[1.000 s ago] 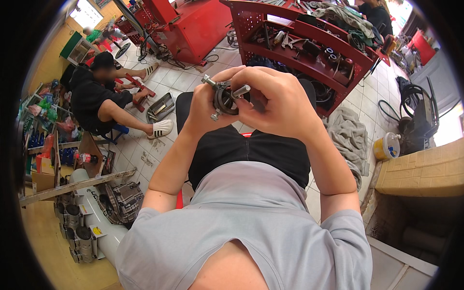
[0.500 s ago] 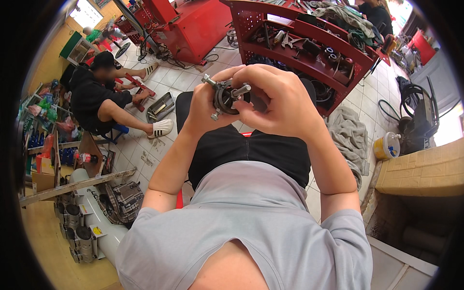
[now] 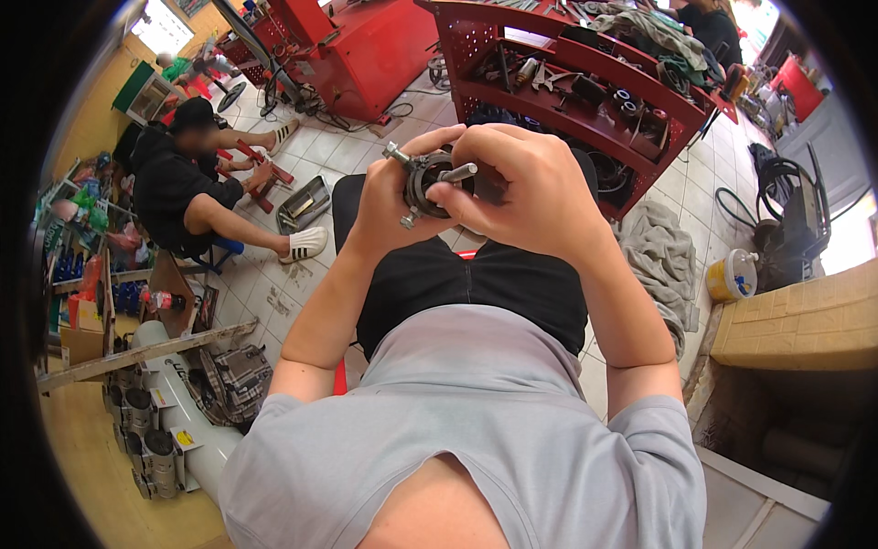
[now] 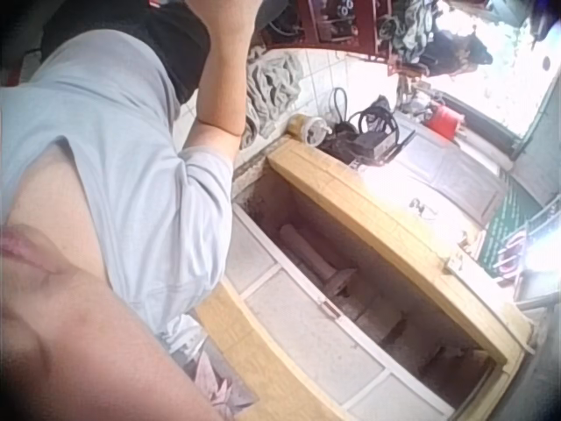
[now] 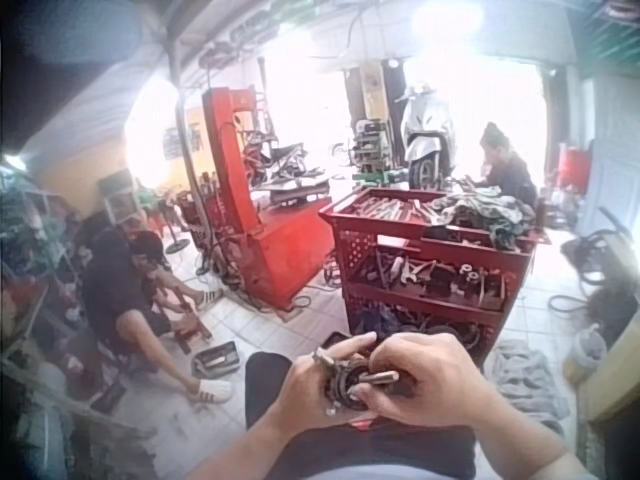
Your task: The person sits on a low stool in a workshop and assembles a mechanical component, likely a carburetor, by hand. They insert a metal rod into the central housing and tighten a ring around it, occasionally reaching for small parts from a metal tray on the floor.
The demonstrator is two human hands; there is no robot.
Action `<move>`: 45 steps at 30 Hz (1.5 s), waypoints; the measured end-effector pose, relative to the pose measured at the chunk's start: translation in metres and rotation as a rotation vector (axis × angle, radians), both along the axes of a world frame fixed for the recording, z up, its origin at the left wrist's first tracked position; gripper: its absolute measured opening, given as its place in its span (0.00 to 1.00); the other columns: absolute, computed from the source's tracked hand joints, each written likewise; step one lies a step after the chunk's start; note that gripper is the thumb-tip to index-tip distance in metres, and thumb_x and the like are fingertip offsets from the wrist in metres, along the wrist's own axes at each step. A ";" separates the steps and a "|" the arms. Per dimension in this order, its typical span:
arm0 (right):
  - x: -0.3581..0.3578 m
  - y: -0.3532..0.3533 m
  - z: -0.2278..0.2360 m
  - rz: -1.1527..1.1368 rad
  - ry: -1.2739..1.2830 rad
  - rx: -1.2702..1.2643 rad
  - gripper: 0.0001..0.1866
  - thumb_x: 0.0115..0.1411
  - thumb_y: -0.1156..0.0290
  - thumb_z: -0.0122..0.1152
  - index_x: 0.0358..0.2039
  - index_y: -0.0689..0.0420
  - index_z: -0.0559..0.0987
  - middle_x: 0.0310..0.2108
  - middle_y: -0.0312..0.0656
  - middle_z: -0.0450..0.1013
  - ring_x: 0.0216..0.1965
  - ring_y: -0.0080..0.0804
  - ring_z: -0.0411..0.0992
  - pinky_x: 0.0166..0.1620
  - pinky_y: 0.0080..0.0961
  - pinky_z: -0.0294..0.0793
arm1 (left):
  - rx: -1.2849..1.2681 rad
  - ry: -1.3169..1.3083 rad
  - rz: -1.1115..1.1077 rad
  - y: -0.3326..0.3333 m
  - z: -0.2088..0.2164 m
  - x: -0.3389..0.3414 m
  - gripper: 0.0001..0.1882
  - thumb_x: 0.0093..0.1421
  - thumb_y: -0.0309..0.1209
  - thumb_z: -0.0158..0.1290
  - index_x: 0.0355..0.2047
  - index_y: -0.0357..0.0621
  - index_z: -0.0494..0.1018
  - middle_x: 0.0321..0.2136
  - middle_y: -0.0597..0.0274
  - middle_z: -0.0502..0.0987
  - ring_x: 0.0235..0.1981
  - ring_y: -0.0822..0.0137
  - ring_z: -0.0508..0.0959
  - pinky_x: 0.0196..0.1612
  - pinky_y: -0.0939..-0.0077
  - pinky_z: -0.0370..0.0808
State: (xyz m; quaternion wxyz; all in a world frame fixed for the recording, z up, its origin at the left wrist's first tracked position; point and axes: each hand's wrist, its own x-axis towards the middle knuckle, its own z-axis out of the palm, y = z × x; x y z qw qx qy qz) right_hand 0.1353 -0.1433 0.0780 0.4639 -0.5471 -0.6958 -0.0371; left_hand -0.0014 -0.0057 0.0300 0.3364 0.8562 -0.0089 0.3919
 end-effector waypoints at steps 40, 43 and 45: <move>0.002 -0.003 0.003 0.023 -0.014 -0.054 0.10 0.43 0.73 0.65 0.29 0.56 0.75 0.19 0.38 0.71 0.17 0.32 0.68 0.21 0.24 0.66 | 0.048 -0.071 0.015 0.002 -0.006 0.004 0.39 0.36 0.32 0.68 0.54 0.49 0.72 0.22 0.60 0.78 0.22 0.57 0.78 0.29 0.70 0.76; 0.001 0.001 -0.001 0.037 -0.020 -0.003 0.10 0.44 0.71 0.65 0.28 0.55 0.75 0.18 0.38 0.70 0.15 0.33 0.68 0.20 0.25 0.65 | 0.042 -0.082 0.012 0.002 -0.007 0.006 0.39 0.36 0.33 0.68 0.54 0.50 0.72 0.22 0.60 0.78 0.22 0.57 0.78 0.29 0.70 0.76; 0.003 0.001 -0.002 0.009 -0.072 0.018 0.09 0.44 0.72 0.65 0.28 0.55 0.75 0.18 0.38 0.70 0.15 0.32 0.67 0.20 0.25 0.65 | 0.049 -0.066 0.013 0.002 -0.006 0.006 0.39 0.36 0.33 0.68 0.54 0.49 0.72 0.22 0.60 0.78 0.22 0.57 0.78 0.29 0.70 0.76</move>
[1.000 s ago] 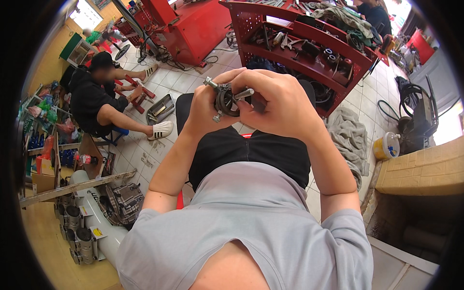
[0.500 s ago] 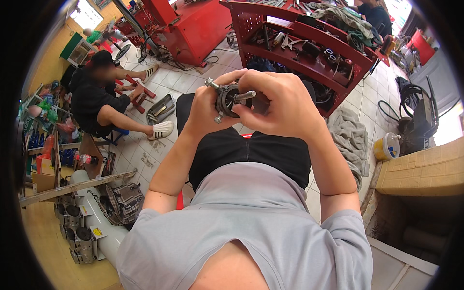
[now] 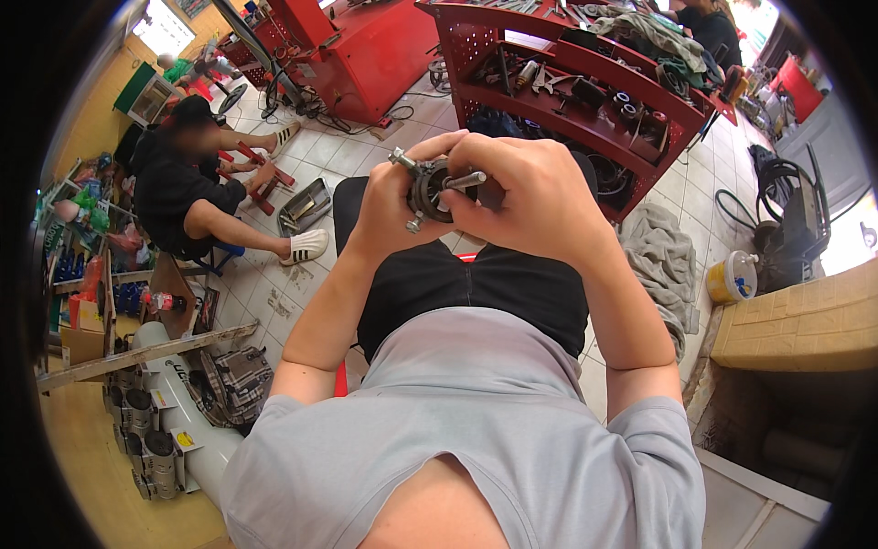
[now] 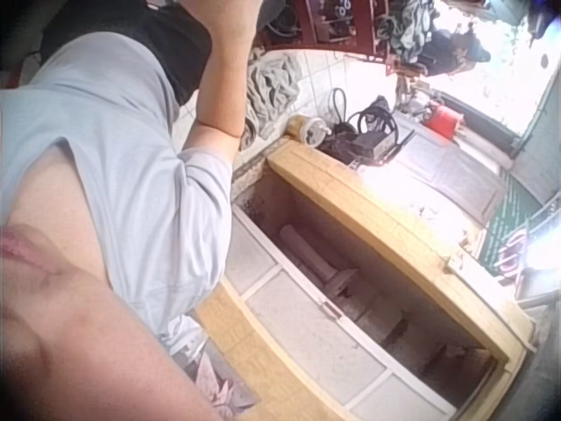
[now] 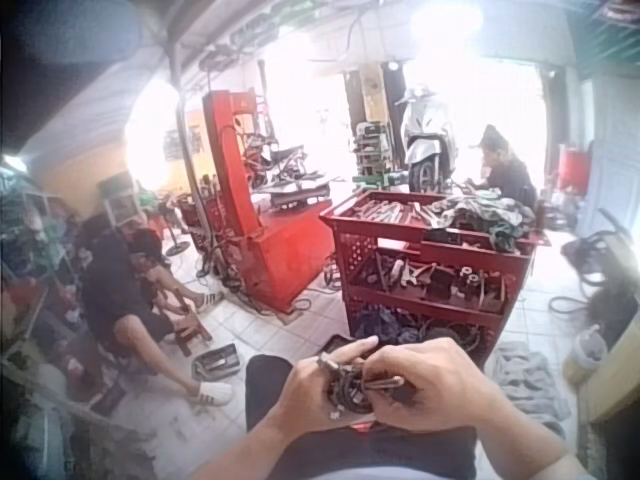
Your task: The person sits on a low stool in a workshop and assembles a mechanical component, likely a carburetor, by hand. They insert a metal rod into the central housing and tighten a ring around it, occasionally reaching for small parts from a metal tray on the floor.
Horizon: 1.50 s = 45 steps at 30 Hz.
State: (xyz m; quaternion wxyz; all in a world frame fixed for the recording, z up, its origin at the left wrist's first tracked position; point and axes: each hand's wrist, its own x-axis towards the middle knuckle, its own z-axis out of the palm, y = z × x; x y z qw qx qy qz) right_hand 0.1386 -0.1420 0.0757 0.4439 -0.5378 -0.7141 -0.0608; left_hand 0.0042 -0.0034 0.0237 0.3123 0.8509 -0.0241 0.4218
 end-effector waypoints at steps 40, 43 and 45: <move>0.005 -0.001 -0.001 -0.039 0.007 -0.030 0.11 0.44 0.70 0.67 0.28 0.55 0.75 0.17 0.38 0.70 0.16 0.32 0.67 0.21 0.25 0.65 | 0.011 0.078 -0.008 0.001 0.003 -0.004 0.38 0.38 0.29 0.67 0.54 0.42 0.71 0.31 0.58 0.81 0.28 0.68 0.81 0.37 0.77 0.76; 0.001 -0.002 0.001 -0.004 0.060 -0.041 0.13 0.43 0.67 0.69 0.28 0.54 0.75 0.16 0.37 0.69 0.16 0.32 0.67 0.21 0.25 0.64 | 0.006 0.078 -0.008 0.001 0.004 -0.004 0.38 0.38 0.29 0.67 0.54 0.42 0.71 0.30 0.58 0.81 0.28 0.67 0.81 0.37 0.77 0.76; -0.001 -0.002 0.002 -0.028 0.067 -0.053 0.14 0.43 0.66 0.71 0.27 0.54 0.75 0.16 0.37 0.67 0.15 0.31 0.66 0.20 0.25 0.64 | 0.013 0.047 -0.010 0.001 0.003 -0.003 0.38 0.38 0.29 0.67 0.54 0.42 0.71 0.30 0.58 0.81 0.28 0.67 0.81 0.37 0.77 0.76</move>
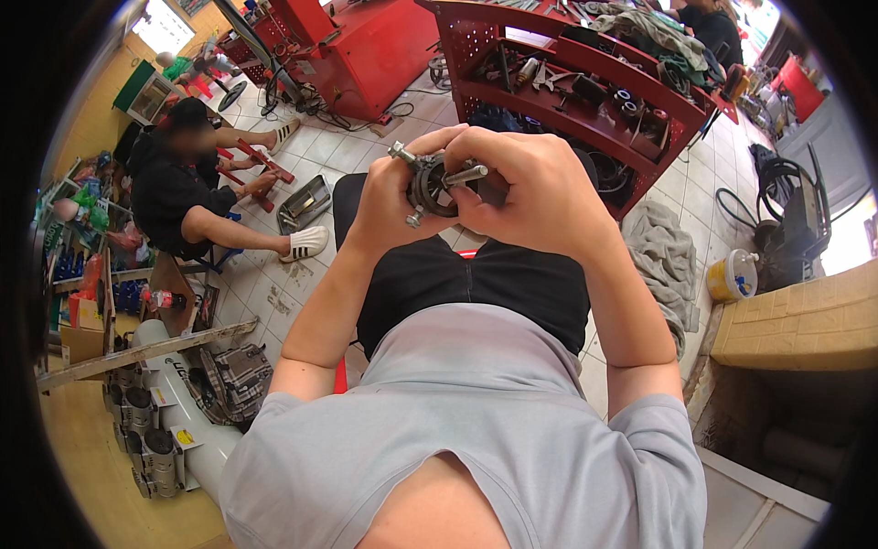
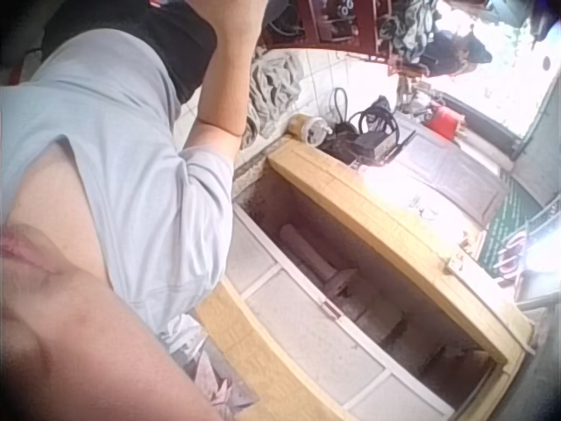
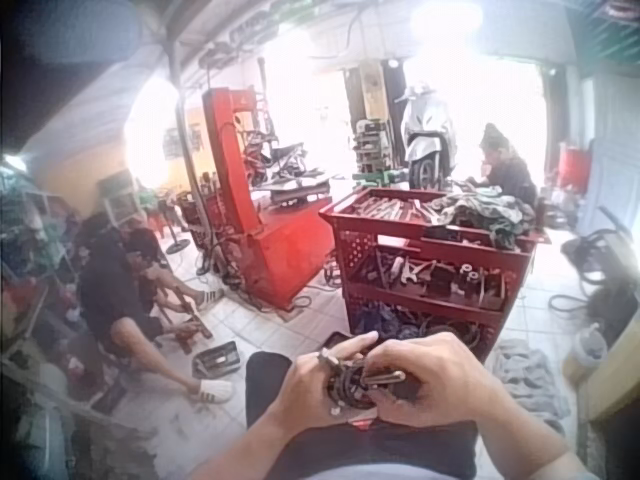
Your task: The person sits on a low stool in a workshop and assembles a mechanical component, likely a carburetor, by hand. They insert a metal rod into the central housing and tighten a ring around it, occasionally reaching for small parts from a metal tray on the floor.
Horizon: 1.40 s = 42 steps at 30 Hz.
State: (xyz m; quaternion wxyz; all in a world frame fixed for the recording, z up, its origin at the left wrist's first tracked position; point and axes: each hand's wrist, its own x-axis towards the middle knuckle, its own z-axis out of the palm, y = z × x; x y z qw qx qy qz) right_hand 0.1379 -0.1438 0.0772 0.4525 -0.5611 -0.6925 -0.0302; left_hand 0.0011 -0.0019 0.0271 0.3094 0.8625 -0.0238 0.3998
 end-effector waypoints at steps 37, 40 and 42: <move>-0.006 -0.006 0.007 -0.159 -0.254 0.081 0.14 0.42 0.73 0.67 0.31 0.54 0.75 0.25 0.38 0.73 0.22 0.36 0.73 0.24 0.28 0.70 | 0.004 0.083 0.085 -0.003 -0.001 0.002 0.42 0.35 0.34 0.68 0.56 0.54 0.69 0.26 0.59 0.79 0.26 0.54 0.79 0.32 0.66 0.77; -0.005 -0.006 0.007 -0.128 -0.244 0.050 0.13 0.44 0.70 0.65 0.33 0.51 0.75 0.23 0.37 0.74 0.22 0.39 0.72 0.23 0.31 0.69 | 0.009 0.091 0.091 -0.004 0.000 0.001 0.42 0.35 0.34 0.68 0.56 0.54 0.69 0.26 0.59 0.79 0.27 0.54 0.79 0.32 0.66 0.77; -0.006 -0.008 0.009 -0.109 -0.218 -0.017 0.13 0.44 0.69 0.66 0.32 0.52 0.74 0.23 0.38 0.74 0.21 0.39 0.72 0.23 0.31 0.69 | 0.013 0.076 0.085 -0.004 -0.001 0.002 0.42 0.35 0.34 0.68 0.56 0.55 0.69 0.26 0.59 0.79 0.27 0.54 0.79 0.32 0.66 0.77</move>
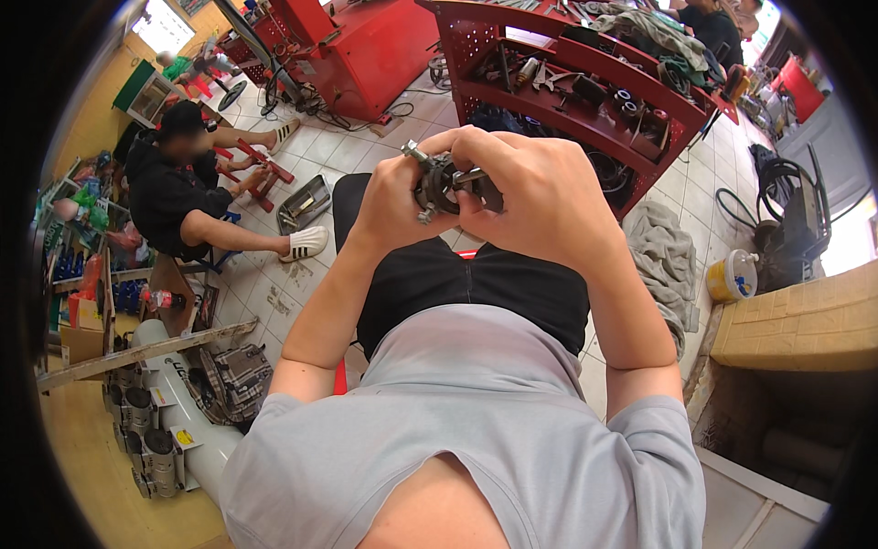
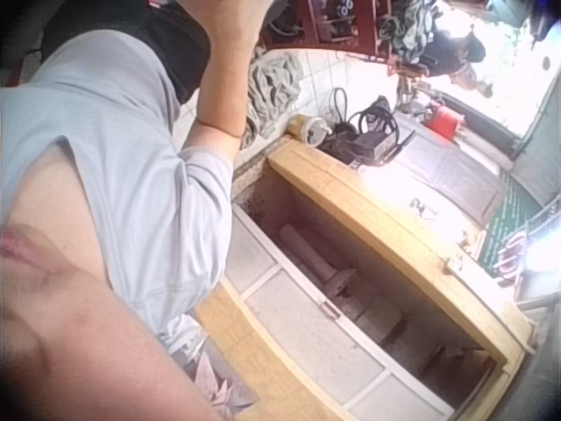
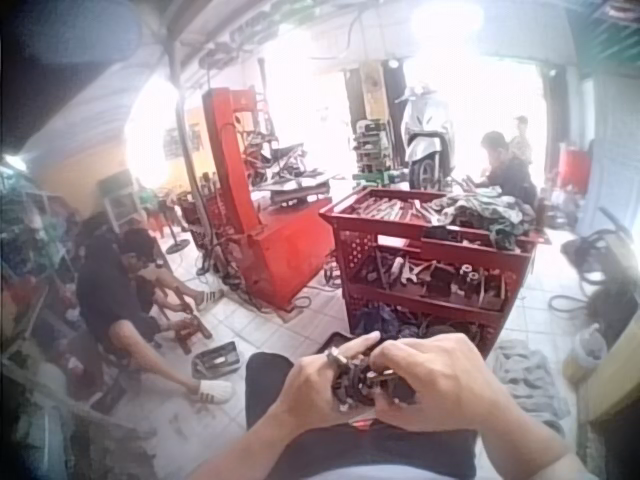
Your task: The person sits on a low stool in a workshop and assembles a mechanical component, likely a carburetor, by hand. They insert a metal rod into the central housing and tighten a ring around it, occasionally reaching for small parts from a metal tray on the floor.
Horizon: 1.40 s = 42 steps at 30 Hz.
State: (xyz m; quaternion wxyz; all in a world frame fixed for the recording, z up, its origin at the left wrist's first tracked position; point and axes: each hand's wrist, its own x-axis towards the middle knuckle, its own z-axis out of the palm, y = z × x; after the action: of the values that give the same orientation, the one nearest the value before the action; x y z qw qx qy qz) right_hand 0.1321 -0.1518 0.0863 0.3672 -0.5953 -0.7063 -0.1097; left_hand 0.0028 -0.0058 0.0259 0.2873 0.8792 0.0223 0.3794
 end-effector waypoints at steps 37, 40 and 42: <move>0.006 0.002 -0.008 -0.010 -0.054 0.012 0.11 0.44 0.71 0.64 0.31 0.51 0.77 0.21 0.37 0.74 0.22 0.37 0.73 0.24 0.31 0.70 | 0.087 -0.008 0.006 -0.001 0.005 -0.001 0.41 0.36 0.30 0.68 0.55 0.46 0.70 0.22 0.61 0.77 0.22 0.62 0.78 0.30 0.72 0.75; 0.004 0.002 -0.007 -0.042 -0.075 0.011 0.10 0.44 0.71 0.64 0.31 0.51 0.76 0.21 0.37 0.74 0.22 0.38 0.73 0.25 0.31 0.70 | 0.102 -0.025 0.008 0.000 0.003 0.000 0.41 0.36 0.30 0.68 0.56 0.46 0.70 0.22 0.60 0.77 0.22 0.62 0.78 0.30 0.72 0.75; 0.001 0.000 -0.002 -0.032 -0.048 -0.023 0.10 0.45 0.71 0.64 0.30 0.51 0.76 0.22 0.38 0.74 0.23 0.38 0.74 0.25 0.31 0.70 | 0.097 -0.026 0.003 0.001 0.003 0.000 0.41 0.36 0.30 0.68 0.56 0.46 0.70 0.23 0.60 0.78 0.22 0.61 0.78 0.30 0.72 0.75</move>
State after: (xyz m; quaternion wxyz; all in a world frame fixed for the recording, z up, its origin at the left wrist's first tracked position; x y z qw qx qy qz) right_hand 0.1334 -0.1519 0.0843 0.3414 -0.6078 -0.7066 -0.1216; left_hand 0.0025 -0.0052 0.0284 0.2438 0.8871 0.0014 0.3919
